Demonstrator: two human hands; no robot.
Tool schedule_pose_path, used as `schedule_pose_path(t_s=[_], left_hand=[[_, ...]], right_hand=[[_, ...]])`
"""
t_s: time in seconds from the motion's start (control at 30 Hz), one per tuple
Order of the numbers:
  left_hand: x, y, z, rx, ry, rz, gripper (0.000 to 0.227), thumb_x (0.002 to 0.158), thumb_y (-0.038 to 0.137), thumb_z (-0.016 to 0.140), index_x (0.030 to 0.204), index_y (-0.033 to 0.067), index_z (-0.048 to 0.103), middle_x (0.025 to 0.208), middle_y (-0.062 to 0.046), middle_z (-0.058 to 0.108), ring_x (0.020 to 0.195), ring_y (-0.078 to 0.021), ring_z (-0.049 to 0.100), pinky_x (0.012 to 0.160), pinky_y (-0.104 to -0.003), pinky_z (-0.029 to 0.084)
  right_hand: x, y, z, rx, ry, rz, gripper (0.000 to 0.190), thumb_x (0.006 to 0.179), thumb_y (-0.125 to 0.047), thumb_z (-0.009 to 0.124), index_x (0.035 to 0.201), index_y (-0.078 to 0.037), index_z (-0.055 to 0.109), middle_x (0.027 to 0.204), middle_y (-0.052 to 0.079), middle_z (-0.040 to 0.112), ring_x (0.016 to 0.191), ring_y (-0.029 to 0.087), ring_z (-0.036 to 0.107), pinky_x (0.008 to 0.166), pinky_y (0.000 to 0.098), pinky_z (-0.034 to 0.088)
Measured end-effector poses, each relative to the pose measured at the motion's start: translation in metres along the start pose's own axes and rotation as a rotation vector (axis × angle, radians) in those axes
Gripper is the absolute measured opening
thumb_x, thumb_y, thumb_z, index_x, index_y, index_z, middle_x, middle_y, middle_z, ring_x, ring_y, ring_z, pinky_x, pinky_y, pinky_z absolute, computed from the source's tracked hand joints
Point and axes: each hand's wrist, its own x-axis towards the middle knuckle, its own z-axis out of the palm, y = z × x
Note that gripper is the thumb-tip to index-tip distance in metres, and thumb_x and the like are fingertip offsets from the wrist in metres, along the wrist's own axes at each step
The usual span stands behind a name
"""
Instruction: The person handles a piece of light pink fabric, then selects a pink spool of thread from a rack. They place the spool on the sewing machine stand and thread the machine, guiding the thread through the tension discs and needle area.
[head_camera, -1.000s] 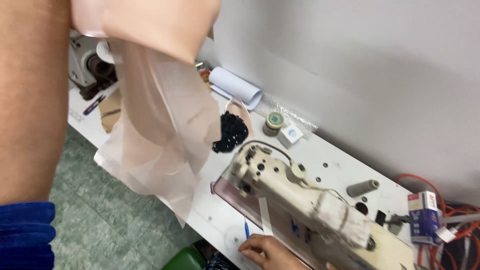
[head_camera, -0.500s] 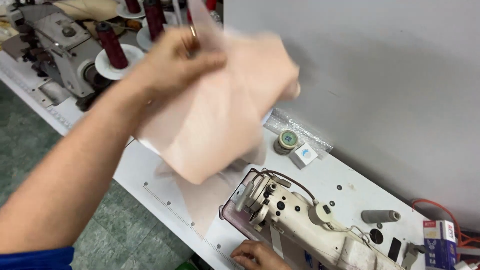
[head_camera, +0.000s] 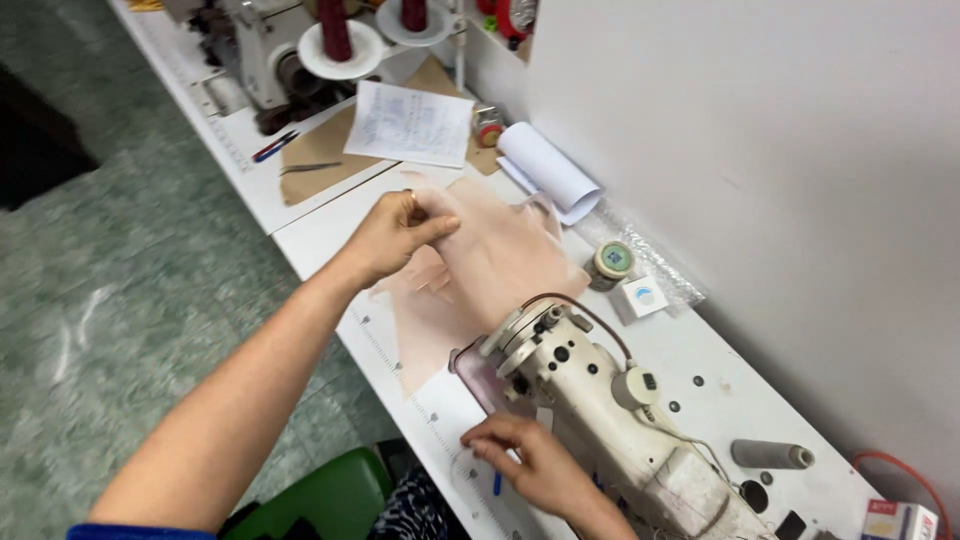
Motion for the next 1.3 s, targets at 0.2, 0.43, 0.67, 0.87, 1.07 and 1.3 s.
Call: schedule_pose_path(t_s=[0.2,0.43,0.67,0.87,1.07,1.3], left_hand=[[-0.047,0.025,0.015,-0.012,0.002,-0.039,0.007,0.086,0.010,0.070,0.084,0.0036,0.068,0.075,-0.005,0.069,0.068,-0.0106,0.066,0.062,-0.023,0.057],[-0.047,0.009,0.015,0.146,-0.095,0.065,0.009,0.082,0.013,0.076,0.090,0.0085,0.075,0.081,-0.002,0.074,0.077,-0.0065,0.063,0.069,-0.026,0.055],[-0.017,0.021,0.003,0.083,-0.244,0.124,0.010,0.084,0.014,0.074,0.093,0.0084,0.074,0.081,-0.002,0.074,0.076,-0.0074,0.063,0.073,-0.026,0.053],[0.043,-0.030,-0.040,-0.023,-0.405,0.101,0.009,0.086,0.013,0.072,0.093,0.0069,0.074,0.082,-0.001,0.072,0.079,-0.0076,0.059,0.073,-0.027,0.051],[0.096,-0.008,-0.101,-0.139,-0.489,0.076,0.005,0.087,0.012,0.069,0.086,0.0066,0.069,0.081,0.001,0.069,0.076,-0.0043,0.061,0.063,-0.021,0.048],[0.148,-0.009,-0.167,-0.179,-0.527,-0.006,0.019,0.088,0.018,0.065,0.094,0.0016,0.072,0.091,-0.002,0.072,0.088,-0.0085,0.064,0.079,-0.024,0.050]], right_hand=[[0.020,-0.034,-0.023,0.100,0.286,-0.159,0.020,0.090,-0.018,0.059,0.104,-0.007,0.069,0.101,0.007,0.071,0.092,0.017,0.068,0.084,0.0287,0.055],[0.059,-0.092,-0.042,-0.089,0.540,-0.248,0.059,0.087,-0.012,0.067,0.138,0.004,0.041,0.131,0.028,0.047,0.122,0.049,0.048,0.093,0.0520,0.049],[0.089,-0.097,-0.056,-0.101,0.582,-0.098,0.056,0.082,-0.017,0.074,0.133,-0.007,0.053,0.105,0.018,0.066,0.113,0.032,0.060,0.096,0.0446,0.046],[0.139,-0.070,-0.049,-0.035,0.657,0.014,0.025,0.082,-0.016,0.075,0.105,-0.009,0.072,0.079,0.008,0.074,0.088,0.019,0.068,0.085,0.0388,0.051],[0.206,-0.073,-0.021,-0.094,0.697,0.141,0.009,0.085,-0.020,0.070,0.083,-0.011,0.071,0.079,-0.006,0.066,0.077,0.004,0.057,0.068,0.0222,0.044],[0.261,-0.074,0.001,-0.073,0.846,0.476,0.020,0.083,-0.023,0.074,0.071,-0.008,0.069,0.068,0.000,0.064,0.066,0.010,0.054,0.060,0.0240,0.040]])
